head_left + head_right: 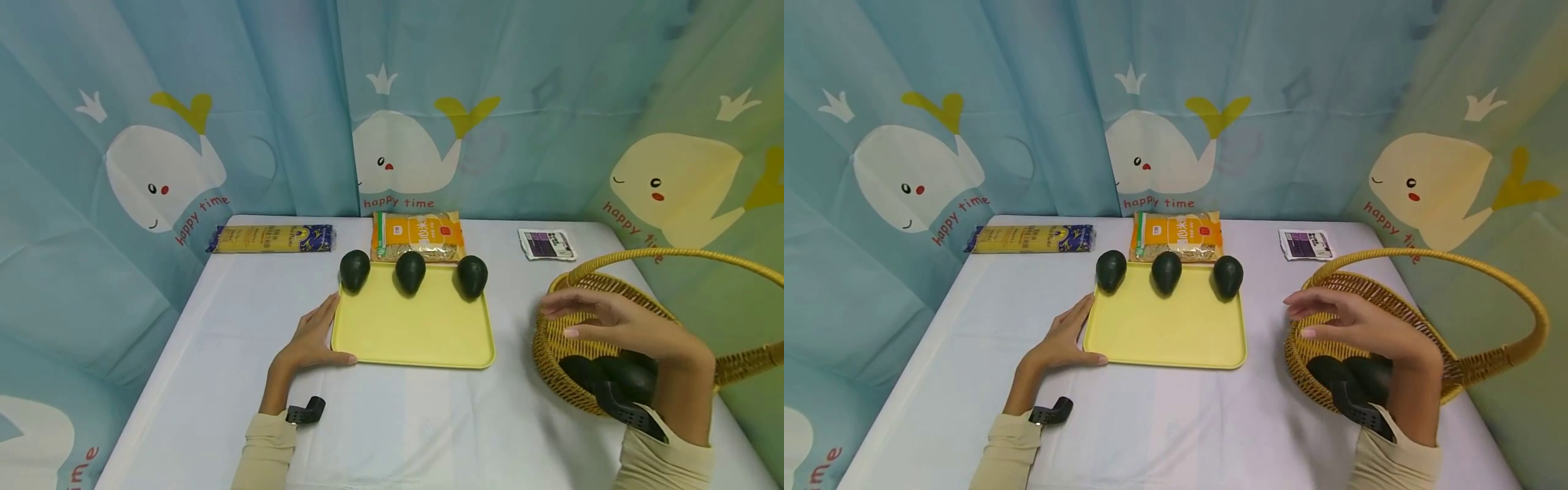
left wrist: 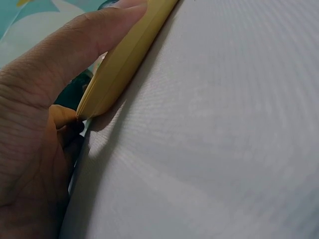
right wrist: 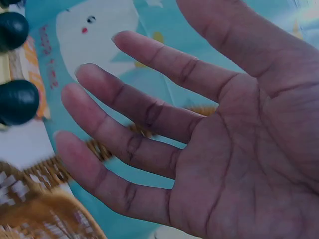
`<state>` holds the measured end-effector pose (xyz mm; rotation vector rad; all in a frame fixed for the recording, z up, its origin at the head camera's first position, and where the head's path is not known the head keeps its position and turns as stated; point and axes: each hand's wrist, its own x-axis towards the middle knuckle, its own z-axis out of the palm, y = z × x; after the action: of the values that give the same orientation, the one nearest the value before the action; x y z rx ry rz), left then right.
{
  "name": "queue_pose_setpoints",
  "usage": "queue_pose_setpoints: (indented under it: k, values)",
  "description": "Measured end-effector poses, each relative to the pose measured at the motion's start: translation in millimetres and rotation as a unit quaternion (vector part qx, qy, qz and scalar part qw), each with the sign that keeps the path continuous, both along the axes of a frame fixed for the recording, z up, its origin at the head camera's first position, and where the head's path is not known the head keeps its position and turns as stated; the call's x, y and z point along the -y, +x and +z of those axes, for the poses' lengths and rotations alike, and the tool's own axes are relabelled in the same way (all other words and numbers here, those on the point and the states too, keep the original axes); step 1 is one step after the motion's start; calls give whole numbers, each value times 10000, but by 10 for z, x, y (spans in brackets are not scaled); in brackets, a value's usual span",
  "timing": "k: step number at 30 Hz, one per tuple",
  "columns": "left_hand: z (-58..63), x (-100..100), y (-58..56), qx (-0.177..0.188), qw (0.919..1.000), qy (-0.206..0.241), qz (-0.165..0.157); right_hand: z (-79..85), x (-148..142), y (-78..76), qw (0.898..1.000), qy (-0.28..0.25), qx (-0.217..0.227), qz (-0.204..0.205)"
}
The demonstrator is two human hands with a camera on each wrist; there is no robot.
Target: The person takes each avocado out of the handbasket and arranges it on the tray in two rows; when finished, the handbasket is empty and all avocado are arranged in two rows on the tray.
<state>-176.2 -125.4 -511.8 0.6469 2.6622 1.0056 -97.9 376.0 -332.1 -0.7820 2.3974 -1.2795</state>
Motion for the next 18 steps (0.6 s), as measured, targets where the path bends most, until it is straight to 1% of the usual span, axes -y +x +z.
queue_pose_setpoints:
  k: [5,10,13,15,18]
  values:
    - [-9,0,2,-4,10000,-40,13,10,-195,86,9995,-2,-251,-204]
    - [-4,-3,5,-13,10000,-53,-5,12,-376,158,9977,36,-93,-663]
    - [-1,-3,2,-35,10000,-67,-21,2,-468,170,9961,161,-189,-842]
    - [-3,0,-3,-60,9999,-77,-31,-8,-519,168,9940,287,-262,-1020]
    - [-8,7,-7,-80,9999,-95,-38,-37,-578,146,9899,382,-241,-1346]
